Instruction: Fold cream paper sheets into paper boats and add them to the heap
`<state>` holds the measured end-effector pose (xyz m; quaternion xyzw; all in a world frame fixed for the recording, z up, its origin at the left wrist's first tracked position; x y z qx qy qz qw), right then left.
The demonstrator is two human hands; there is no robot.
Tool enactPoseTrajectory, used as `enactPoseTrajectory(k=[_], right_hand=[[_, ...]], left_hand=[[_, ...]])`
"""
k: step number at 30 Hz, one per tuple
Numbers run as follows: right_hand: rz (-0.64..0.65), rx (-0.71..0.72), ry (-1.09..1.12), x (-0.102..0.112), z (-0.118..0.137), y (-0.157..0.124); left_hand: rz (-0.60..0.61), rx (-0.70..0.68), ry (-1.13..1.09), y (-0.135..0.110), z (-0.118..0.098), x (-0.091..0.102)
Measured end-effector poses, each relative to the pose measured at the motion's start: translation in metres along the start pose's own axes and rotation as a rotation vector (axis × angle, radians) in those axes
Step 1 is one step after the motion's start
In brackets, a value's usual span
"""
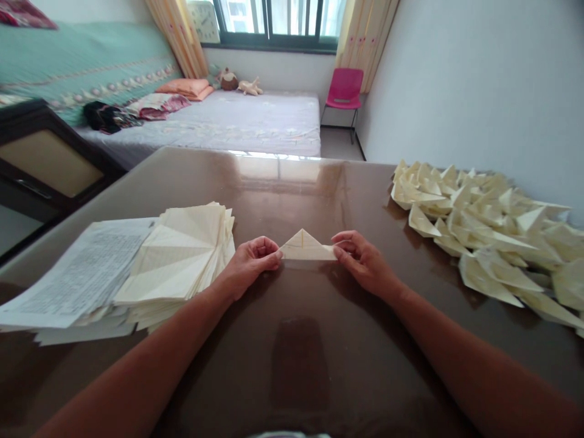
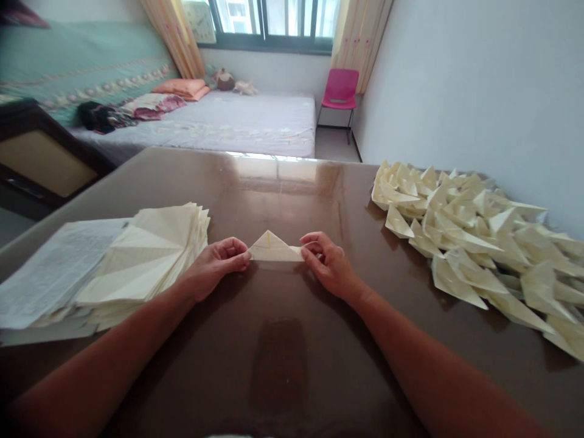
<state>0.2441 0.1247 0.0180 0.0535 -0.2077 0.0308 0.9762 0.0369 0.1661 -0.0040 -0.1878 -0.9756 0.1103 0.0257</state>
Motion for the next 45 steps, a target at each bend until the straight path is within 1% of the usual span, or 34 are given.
enactPoseTrajectory(k=[2, 7, 11, 13, 17, 19, 22, 24, 26, 28, 30, 32, 37, 40, 43, 45], right_hand=[[-0.017, -0.013, 0.009, 0.003, -0.002, 0.001], [-0.023, 0.034, -0.053, 0.004, 0.002, 0.0], [-0.032, 0.022, -0.085, 0.004, 0.002, 0.0], [0.018, 0.012, -0.064, 0.0, 0.001, 0.0], [0.194, -0.009, 0.022, -0.015, 0.002, -0.002], [0.231, -0.016, 0.075, -0.017, 0.003, -0.002], [0.232, -0.033, 0.143, -0.016, 0.001, -0.001], [0.206, -0.046, 0.172, -0.015, -0.003, 0.0], [0.132, -0.033, 0.162, -0.009, -0.005, 0.002], [0.0, 0.047, 0.065, 0.003, 0.002, 0.002], [-0.128, 0.166, -0.087, 0.014, 0.016, 0.0], [-0.196, 0.263, -0.214, 0.018, 0.029, -0.005], [-0.187, 0.373, -0.45, 0.01, 0.044, -0.013], [-0.208, 0.459, -0.58, 0.008, 0.05, -0.017], [-0.228, 0.501, -0.597, 0.008, 0.052, -0.019], [-0.195, 0.5, -0.537, 0.007, 0.051, -0.017]], left_hand=[[0.012, 0.0, -0.011, 0.0, 0.001, -0.001], [0.023, -0.002, -0.021, 0.002, 0.005, 0.001], [0.031, -0.033, 0.017, 0.003, 0.001, 0.002], [0.033, -0.053, 0.046, 0.002, -0.002, 0.001], [0.063, -0.077, 0.095, 0.001, -0.005, -0.003], [0.075, -0.085, 0.109, 0.001, -0.006, -0.005], [0.067, -0.091, 0.122, 0.001, -0.005, -0.004], [0.046, -0.092, 0.122, 0.002, -0.005, -0.002], [0.023, -0.08, 0.102, 0.002, -0.003, 0.0], [0.004, -0.058, 0.066, 0.002, 0.001, 0.001], [-0.014, -0.04, 0.034, 0.002, 0.004, 0.001], [-0.038, -0.035, 0.019, 0.001, 0.006, 0.001], [-0.08, -0.049, 0.01, -0.001, 0.005, 0.003], [-0.084, -0.064, 0.001, -0.001, 0.004, 0.003], [-0.069, -0.07, -0.002, -0.001, 0.005, 0.0], [-0.052, -0.075, 0.005, -0.001, 0.006, -0.002]])
Point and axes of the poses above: each hand's wrist, its own y-axis towards the middle knuckle, its own x-axis out of the back of the hand, z = x × y, the point moved 10 cm from there along y, towards the middle knuckle, and after that the axes turned 1 degree about -z, right-handed, at the moved point
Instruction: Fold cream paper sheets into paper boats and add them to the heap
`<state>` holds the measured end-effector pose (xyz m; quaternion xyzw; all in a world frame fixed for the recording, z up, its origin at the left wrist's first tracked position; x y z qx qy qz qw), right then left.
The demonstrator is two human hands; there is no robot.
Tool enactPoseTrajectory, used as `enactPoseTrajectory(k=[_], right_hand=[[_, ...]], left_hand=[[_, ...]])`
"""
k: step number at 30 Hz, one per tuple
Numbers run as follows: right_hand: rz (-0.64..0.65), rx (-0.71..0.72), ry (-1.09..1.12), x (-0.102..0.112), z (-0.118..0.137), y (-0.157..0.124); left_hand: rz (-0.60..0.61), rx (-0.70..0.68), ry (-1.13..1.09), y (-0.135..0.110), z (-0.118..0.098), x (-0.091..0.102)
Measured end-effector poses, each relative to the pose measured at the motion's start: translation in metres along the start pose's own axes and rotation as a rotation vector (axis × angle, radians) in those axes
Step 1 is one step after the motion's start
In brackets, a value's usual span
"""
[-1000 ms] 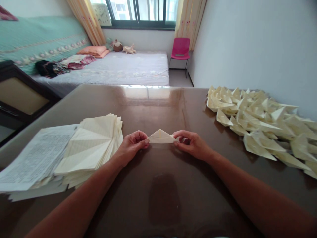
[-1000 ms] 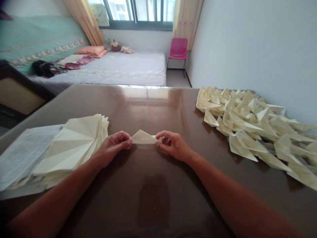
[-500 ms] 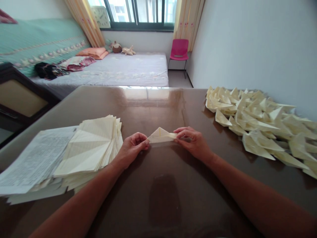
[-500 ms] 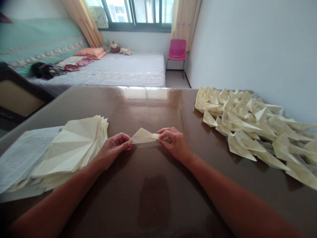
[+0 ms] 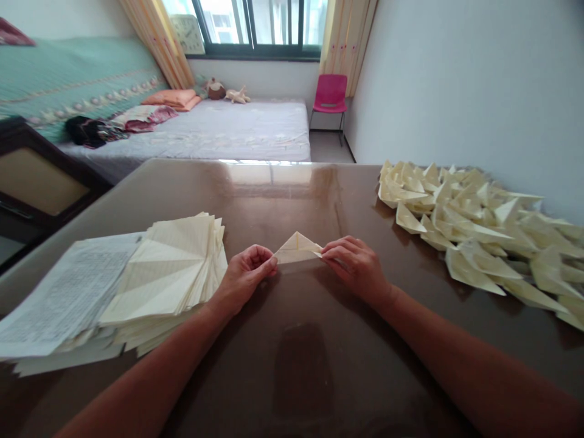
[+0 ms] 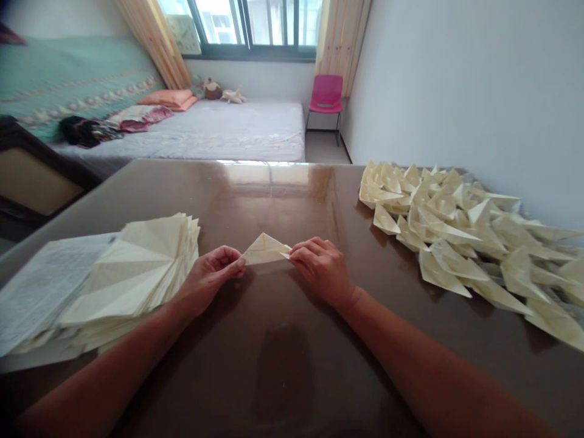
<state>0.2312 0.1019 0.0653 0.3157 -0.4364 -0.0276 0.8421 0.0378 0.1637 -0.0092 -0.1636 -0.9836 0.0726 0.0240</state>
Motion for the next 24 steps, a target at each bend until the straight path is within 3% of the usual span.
enactPoseTrajectory(k=[3, 7, 10, 13, 15, 19, 24], right_hand=[[0.026, -0.109, 0.228, -0.005, -0.01, 0.002], [-0.012, -0.476, 0.602, -0.013, -0.045, -0.004], [0.144, -0.621, 0.726, -0.029, -0.054, -0.008], [0.44, -0.594, 0.772, -0.049, -0.044, -0.015], [0.561, -0.536, 0.791, -0.055, -0.037, -0.019], [0.566, -0.515, 0.806, -0.058, -0.039, -0.021], [0.454, -0.573, 0.824, -0.059, -0.047, -0.02]], left_hand=[[0.044, -0.027, 0.028, 0.0, -0.002, -0.004], [0.095, -0.096, 0.097, 0.003, -0.011, -0.004], [0.118, -0.13, 0.124, 0.004, -0.015, -0.002], [0.127, -0.153, 0.132, 0.005, -0.018, -0.001], [0.132, -0.168, 0.14, 0.005, -0.02, -0.001], [0.104, -0.176, 0.165, 0.004, -0.021, 0.0], [0.085, -0.164, 0.173, 0.005, -0.017, 0.0]])
Point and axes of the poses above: each hand's wrist, its own y-axis towards the middle knuckle, its own x-axis out of the back of the hand, z = x × y, the point moved 10 cm from there along y, towards the middle knuckle, and after that the axes turned 1 degree about -z, right-handed, at the moved point
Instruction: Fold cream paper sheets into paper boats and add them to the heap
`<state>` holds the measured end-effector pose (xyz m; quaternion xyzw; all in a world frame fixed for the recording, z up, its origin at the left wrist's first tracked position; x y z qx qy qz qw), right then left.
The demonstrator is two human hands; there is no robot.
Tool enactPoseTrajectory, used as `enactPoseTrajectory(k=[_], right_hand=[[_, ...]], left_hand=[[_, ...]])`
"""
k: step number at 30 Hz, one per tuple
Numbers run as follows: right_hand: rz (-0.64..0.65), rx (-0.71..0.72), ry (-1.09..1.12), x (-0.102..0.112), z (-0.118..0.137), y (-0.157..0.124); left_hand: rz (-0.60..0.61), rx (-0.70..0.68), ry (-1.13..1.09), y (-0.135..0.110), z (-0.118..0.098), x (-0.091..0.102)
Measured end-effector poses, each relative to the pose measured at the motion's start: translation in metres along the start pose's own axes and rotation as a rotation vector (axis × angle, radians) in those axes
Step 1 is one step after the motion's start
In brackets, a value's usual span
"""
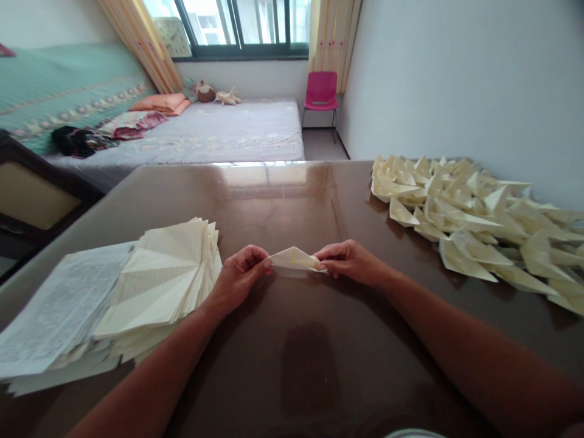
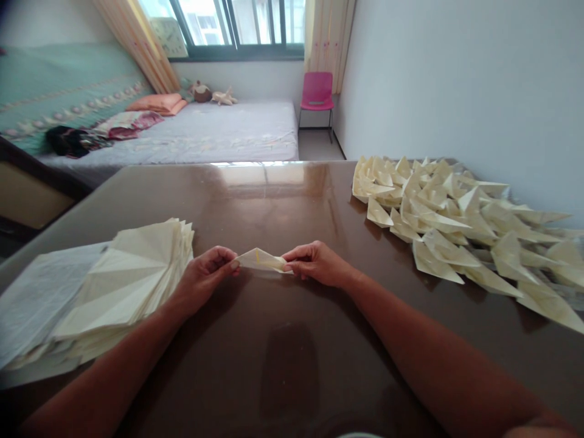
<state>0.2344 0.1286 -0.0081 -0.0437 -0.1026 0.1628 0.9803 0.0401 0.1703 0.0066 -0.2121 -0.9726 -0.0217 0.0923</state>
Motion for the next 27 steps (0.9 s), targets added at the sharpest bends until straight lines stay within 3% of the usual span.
enactPoseTrajectory(k=[7, 15, 20, 27], right_hand=[[-0.192, 0.046, -0.097, 0.014, 0.013, -0.002], [-0.175, 0.007, 0.004, 0.009, 0.008, -0.001], [-0.25, 0.143, -0.028, 0.017, 0.022, -0.003], [-0.042, 0.196, -0.123, 0.005, 0.034, -0.008]], left_hand=[[0.02, 0.048, 0.026, -0.002, 0.007, -0.006], [-0.002, 0.095, -0.01, -0.003, 0.006, -0.007], [-0.048, 0.113, -0.054, -0.004, 0.007, -0.005], [-0.113, 0.129, -0.074, -0.004, 0.01, 0.004]])
Point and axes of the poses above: each hand's wrist, its own y-axis towards the middle knuckle, its own x-axis out of the back of the hand, z = x × y, the point moved 10 cm from there along y, towards the middle knuckle, and after that the axes turned 1 degree about -z, right-handed, at the moved point
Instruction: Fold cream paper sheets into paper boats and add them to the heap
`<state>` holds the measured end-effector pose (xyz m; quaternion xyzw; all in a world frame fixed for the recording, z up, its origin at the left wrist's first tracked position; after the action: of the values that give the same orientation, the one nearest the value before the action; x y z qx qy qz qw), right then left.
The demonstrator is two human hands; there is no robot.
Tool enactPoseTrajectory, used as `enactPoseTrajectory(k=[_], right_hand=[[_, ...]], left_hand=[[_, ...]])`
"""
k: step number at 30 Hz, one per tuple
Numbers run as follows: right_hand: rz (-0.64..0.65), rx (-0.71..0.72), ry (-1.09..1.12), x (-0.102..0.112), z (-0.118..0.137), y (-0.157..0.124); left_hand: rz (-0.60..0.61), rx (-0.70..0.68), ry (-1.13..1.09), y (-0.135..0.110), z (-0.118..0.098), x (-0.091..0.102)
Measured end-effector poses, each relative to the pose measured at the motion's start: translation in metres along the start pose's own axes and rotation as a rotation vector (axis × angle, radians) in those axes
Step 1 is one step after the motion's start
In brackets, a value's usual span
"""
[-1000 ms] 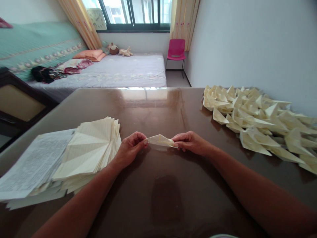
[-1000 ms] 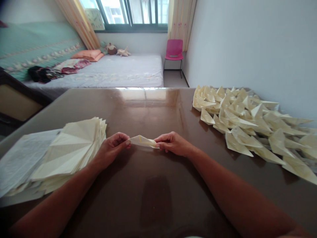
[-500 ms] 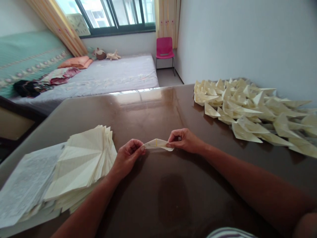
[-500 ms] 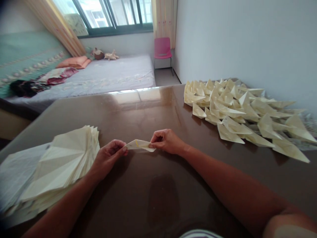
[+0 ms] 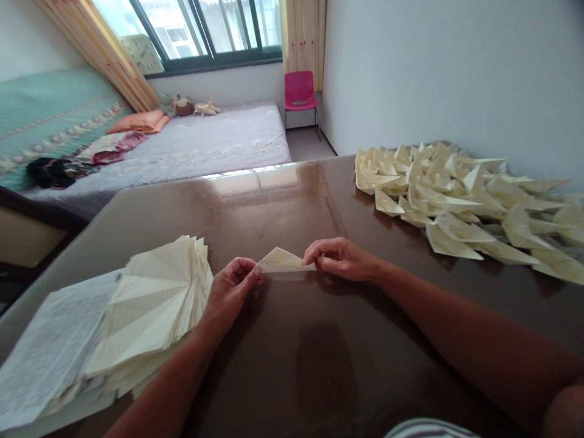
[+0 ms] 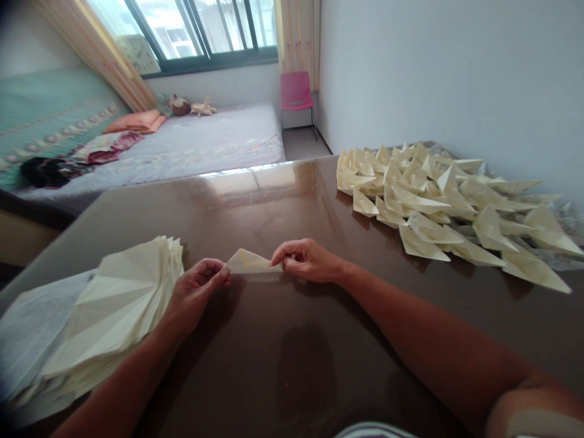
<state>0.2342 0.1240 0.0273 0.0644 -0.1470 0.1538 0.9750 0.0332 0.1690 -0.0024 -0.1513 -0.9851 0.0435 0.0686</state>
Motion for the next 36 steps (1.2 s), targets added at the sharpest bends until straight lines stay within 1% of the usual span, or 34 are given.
enactPoseTrajectory(k=[2, 3, 7, 10, 15, 18, 21, 26, 29, 32, 34, 36], right_hand=[[0.036, 0.001, -0.009, -0.002, 0.001, -0.001], [0.031, 0.003, -0.018, -0.001, 0.001, 0.0], [-0.045, -0.018, -0.014, 0.005, -0.005, 0.002], [-0.023, -0.053, 0.111, 0.001, -0.011, 0.003], [0.015, -0.17, 0.419, -0.007, -0.021, 0.003], [0.018, -0.194, 0.513, -0.01, -0.023, 0.002], [-0.035, -0.19, 0.518, -0.007, -0.021, 0.002], [-0.154, -0.233, 0.557, -0.004, -0.026, 0.002], [-0.176, -0.237, 0.646, -0.006, -0.032, 0.002], [-0.171, -0.279, 0.734, -0.01, -0.039, 0.001], [-0.185, -0.306, 0.747, -0.011, -0.042, 0.0], [-0.221, -0.3, 0.725, -0.008, -0.041, -0.001]], left_hand=[[-0.006, 0.004, -0.012, 0.001, 0.001, 0.001], [-0.007, 0.005, -0.018, 0.001, 0.001, 0.002], [0.011, 0.004, -0.029, 0.001, 0.002, 0.0], [0.036, 0.001, -0.033, 0.001, 0.004, -0.002], [0.052, 0.003, -0.038, 0.0, 0.004, -0.005], [0.051, 0.014, -0.054, 0.0, 0.004, -0.006], [0.028, 0.022, -0.07, 0.0, 0.004, -0.005], [-0.017, 0.03, -0.109, -0.001, 0.007, -0.001], [-0.017, 0.037, -0.141, -0.002, 0.007, -0.003], [-0.029, 0.055, -0.154, -0.003, 0.007, -0.003], [-0.047, 0.061, -0.154, -0.003, 0.007, -0.003], [-0.058, 0.058, -0.151, -0.002, 0.007, -0.002]])
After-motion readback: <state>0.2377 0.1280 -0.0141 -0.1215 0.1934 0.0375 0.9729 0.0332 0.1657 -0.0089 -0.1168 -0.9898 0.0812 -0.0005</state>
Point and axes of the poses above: each hand's wrist, its own y-axis towards the middle knuckle, its own x-axis out of the back of the hand, z = x × y, the point moved 10 cm from there along y, towards the middle knuckle, and after that the axes turned 1 degree about -z, right-handed, at the moved point
